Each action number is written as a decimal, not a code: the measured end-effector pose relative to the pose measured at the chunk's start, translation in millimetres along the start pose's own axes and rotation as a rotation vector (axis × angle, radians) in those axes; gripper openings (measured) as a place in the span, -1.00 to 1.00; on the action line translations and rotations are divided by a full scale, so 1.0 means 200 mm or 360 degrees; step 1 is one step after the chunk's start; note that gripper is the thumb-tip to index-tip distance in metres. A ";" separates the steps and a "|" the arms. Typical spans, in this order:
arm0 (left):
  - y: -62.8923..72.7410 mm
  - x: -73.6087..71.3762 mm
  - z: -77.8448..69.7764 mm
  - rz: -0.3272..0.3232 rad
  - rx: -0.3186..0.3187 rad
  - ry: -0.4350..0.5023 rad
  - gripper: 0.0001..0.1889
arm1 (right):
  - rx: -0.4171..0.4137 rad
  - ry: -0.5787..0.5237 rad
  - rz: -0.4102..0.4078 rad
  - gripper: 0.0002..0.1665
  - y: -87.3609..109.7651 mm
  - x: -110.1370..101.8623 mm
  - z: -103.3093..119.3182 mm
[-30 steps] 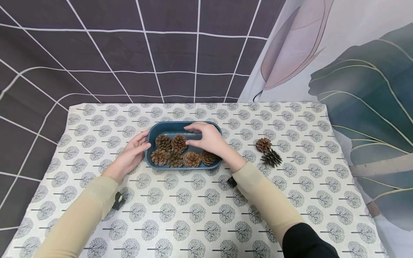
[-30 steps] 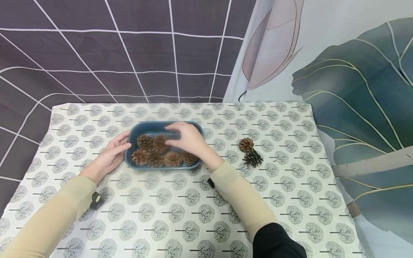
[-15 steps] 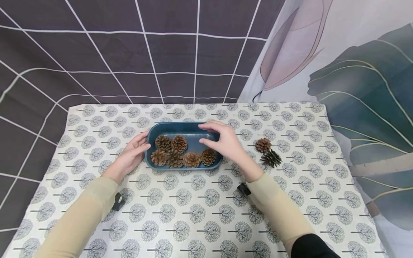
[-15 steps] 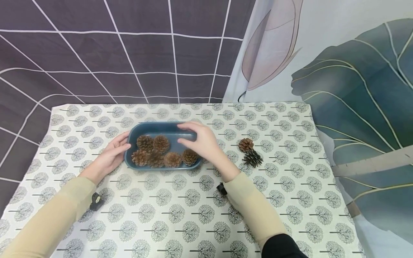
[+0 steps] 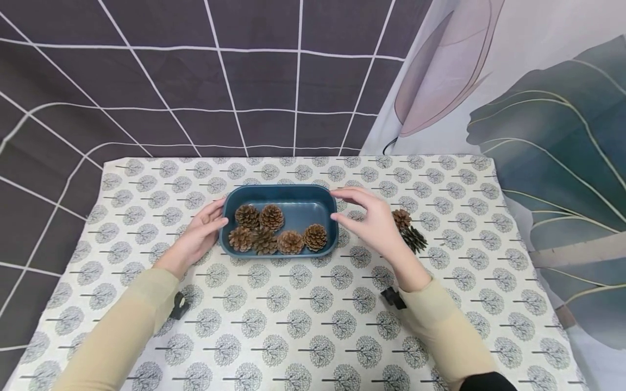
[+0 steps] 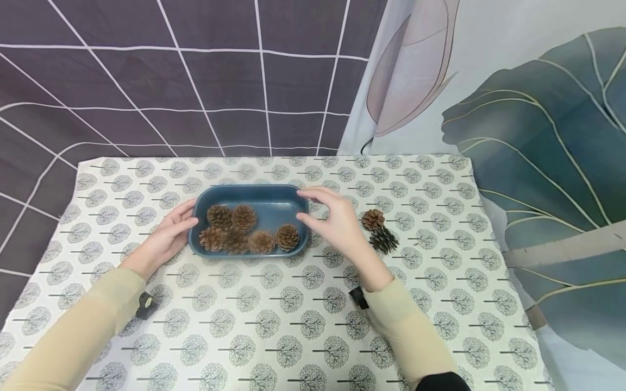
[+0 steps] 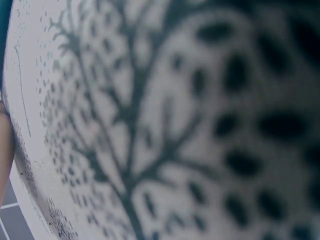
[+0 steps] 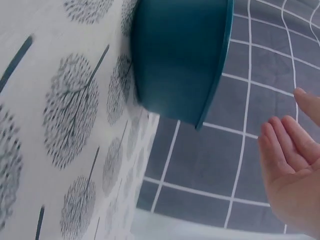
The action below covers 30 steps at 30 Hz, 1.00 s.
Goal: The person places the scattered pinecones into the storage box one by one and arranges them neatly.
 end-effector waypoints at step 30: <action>-0.01 0.01 -0.01 0.0008 0.0071 0.0087 -0.50 | 0.0215 0.0249 -0.0309 -0.39 0.14 -0.39 -0.41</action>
Point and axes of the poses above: each hand's wrist, its own y-axis away from the middle knuckle, its own x-axis out of the palm, z = x × y, the point moved 10 cm from there along -y, towards the middle knuckle, and after that the axes turned 11 degrees about x, right-handed, at the moved point
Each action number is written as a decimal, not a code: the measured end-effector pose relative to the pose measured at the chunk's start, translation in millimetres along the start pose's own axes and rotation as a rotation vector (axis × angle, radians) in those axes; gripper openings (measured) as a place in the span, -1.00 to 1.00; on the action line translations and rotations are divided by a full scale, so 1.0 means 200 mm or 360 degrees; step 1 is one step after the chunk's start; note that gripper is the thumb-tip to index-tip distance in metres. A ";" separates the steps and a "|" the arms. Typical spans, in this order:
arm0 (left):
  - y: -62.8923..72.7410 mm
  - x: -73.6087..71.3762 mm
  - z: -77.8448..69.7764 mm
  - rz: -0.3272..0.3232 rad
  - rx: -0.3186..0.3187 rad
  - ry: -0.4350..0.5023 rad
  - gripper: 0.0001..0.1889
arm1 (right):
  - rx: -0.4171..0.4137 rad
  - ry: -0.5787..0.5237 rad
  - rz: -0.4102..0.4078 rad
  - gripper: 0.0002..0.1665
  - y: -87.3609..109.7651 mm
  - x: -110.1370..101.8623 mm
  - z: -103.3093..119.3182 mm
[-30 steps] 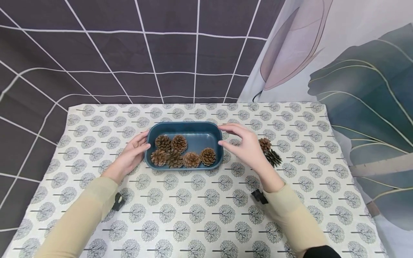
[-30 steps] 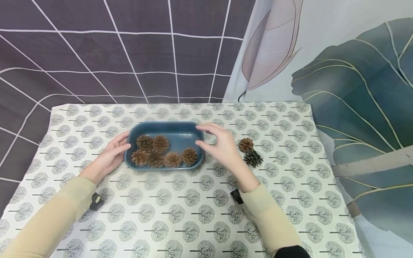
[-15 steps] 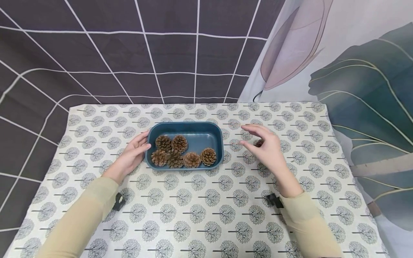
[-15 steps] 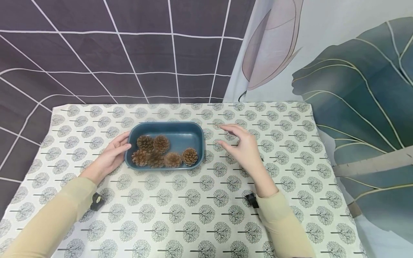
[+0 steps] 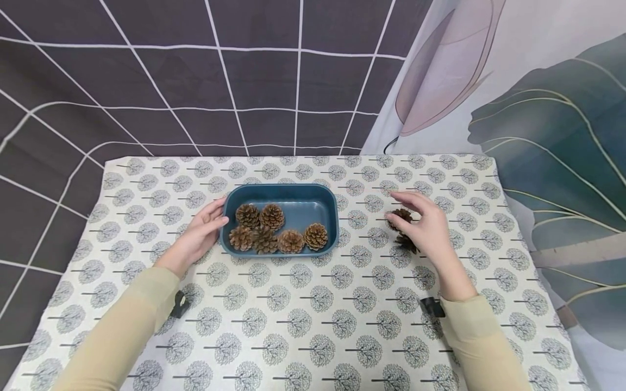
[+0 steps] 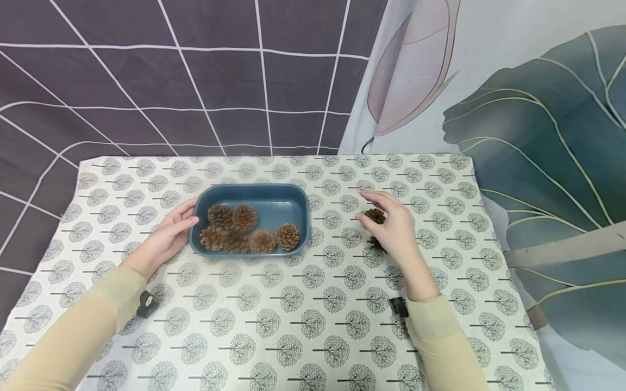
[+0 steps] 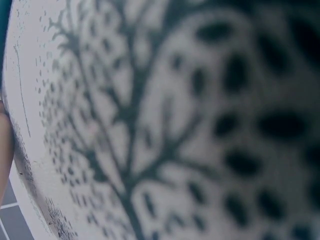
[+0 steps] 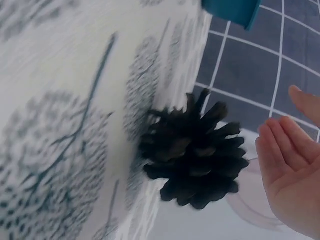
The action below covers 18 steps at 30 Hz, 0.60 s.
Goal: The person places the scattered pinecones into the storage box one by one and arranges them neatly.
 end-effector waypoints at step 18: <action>0.01 0.00 0.00 0.0011 -0.0023 -0.0057 -0.37 | 0.0064 0.0237 0.0141 -0.29 -0.02 0.03 -0.17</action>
Point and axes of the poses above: each hand's wrist, its own y-axis away from the middle knuckle, its own x-axis out of the palm, z = x × y, the point moved 10 cm from there along -y, towards the middle knuckle, and after that the axes turned 11 degrees about x, right-handed, at the moved point
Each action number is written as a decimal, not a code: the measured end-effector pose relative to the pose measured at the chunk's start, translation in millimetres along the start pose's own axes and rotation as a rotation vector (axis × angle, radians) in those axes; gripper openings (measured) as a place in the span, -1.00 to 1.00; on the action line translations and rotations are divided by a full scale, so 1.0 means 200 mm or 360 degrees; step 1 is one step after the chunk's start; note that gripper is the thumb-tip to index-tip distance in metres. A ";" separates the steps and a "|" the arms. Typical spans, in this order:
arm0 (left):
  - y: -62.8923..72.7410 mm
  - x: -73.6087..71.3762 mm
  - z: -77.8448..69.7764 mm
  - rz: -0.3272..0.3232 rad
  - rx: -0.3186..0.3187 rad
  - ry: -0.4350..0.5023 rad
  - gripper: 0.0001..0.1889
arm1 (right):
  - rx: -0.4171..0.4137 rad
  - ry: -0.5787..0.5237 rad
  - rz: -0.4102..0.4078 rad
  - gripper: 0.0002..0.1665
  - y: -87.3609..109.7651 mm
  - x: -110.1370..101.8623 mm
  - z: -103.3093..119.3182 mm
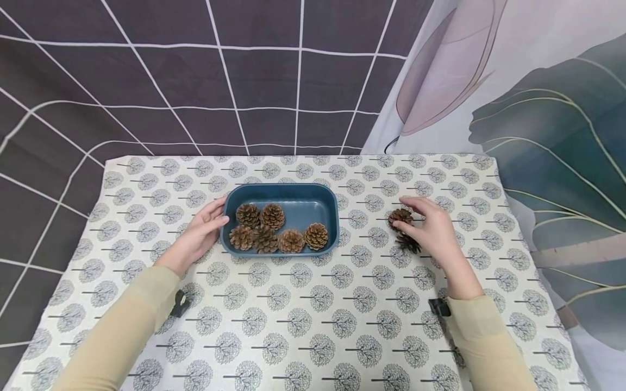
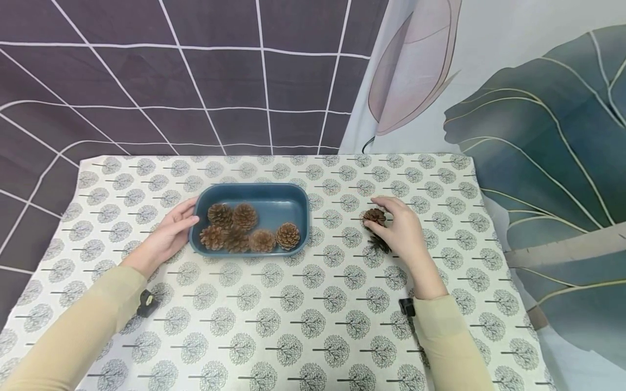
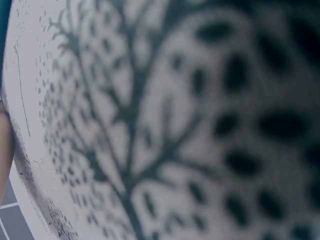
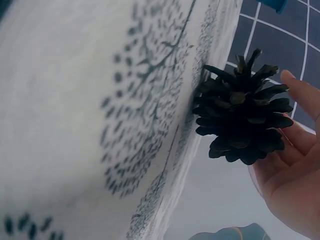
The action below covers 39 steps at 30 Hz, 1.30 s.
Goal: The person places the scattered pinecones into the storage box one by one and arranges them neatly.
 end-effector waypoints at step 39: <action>0.00 0.00 0.00 -0.0014 -0.0002 0.0032 -0.46 | 0.0234 0.0138 0.0181 -0.37 -0.01 0.06 -0.10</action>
Point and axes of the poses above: each hand's wrist, its own y-axis away from the middle knuckle, its own x-axis out of the palm, z = x × y, the point moved 10 cm from there along -y, towards the middle knuckle, and after that the axes turned 11 degrees about x, right-handed, at the moved point
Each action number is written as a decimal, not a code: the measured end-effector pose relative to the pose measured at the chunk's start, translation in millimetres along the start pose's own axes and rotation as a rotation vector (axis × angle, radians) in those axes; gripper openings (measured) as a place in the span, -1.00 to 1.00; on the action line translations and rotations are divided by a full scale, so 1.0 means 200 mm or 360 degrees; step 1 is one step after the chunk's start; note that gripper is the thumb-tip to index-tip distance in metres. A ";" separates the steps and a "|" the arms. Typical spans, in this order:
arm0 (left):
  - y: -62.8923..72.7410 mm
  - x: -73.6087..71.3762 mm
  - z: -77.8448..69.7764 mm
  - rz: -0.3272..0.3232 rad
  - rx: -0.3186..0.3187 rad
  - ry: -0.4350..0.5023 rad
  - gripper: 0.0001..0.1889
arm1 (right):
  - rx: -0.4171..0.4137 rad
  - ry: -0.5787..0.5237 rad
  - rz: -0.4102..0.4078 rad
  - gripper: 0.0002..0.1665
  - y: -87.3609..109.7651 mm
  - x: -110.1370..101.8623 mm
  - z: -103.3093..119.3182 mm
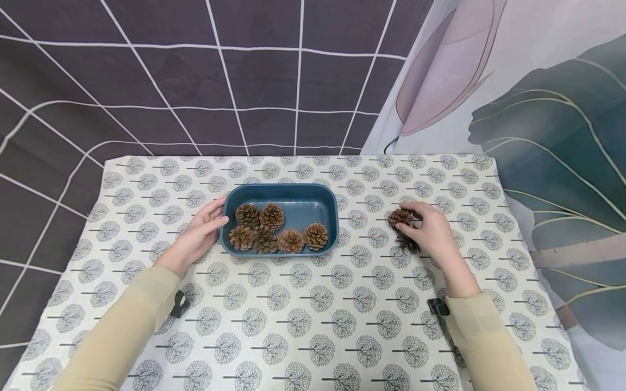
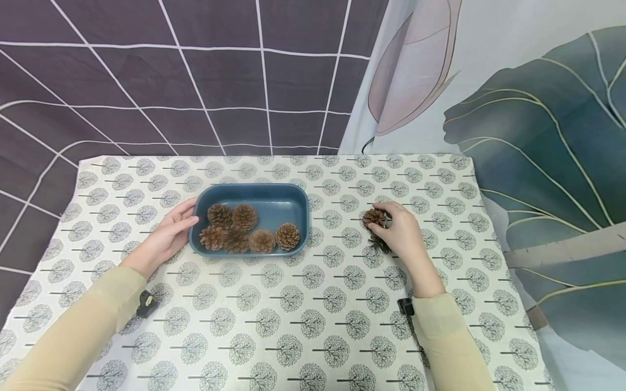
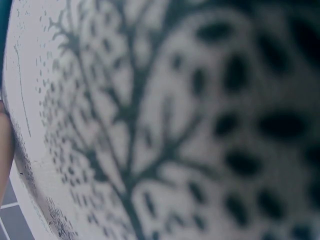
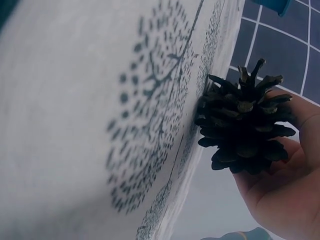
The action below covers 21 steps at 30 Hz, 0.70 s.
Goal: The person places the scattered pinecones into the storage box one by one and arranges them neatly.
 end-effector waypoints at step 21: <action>0.00 0.00 0.00 -0.0003 -0.0026 -0.0023 -0.40 | -0.0087 -0.0062 -0.0126 -0.46 0.00 -0.02 0.01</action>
Point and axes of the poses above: each hand's wrist, its own y-axis away from the middle knuckle, its own x-axis out of the palm, z = x × y, the point moved 10 cm from there along -y, towards the middle knuckle, and after that the axes turned 11 degrees about x, right-handed, at the moved point
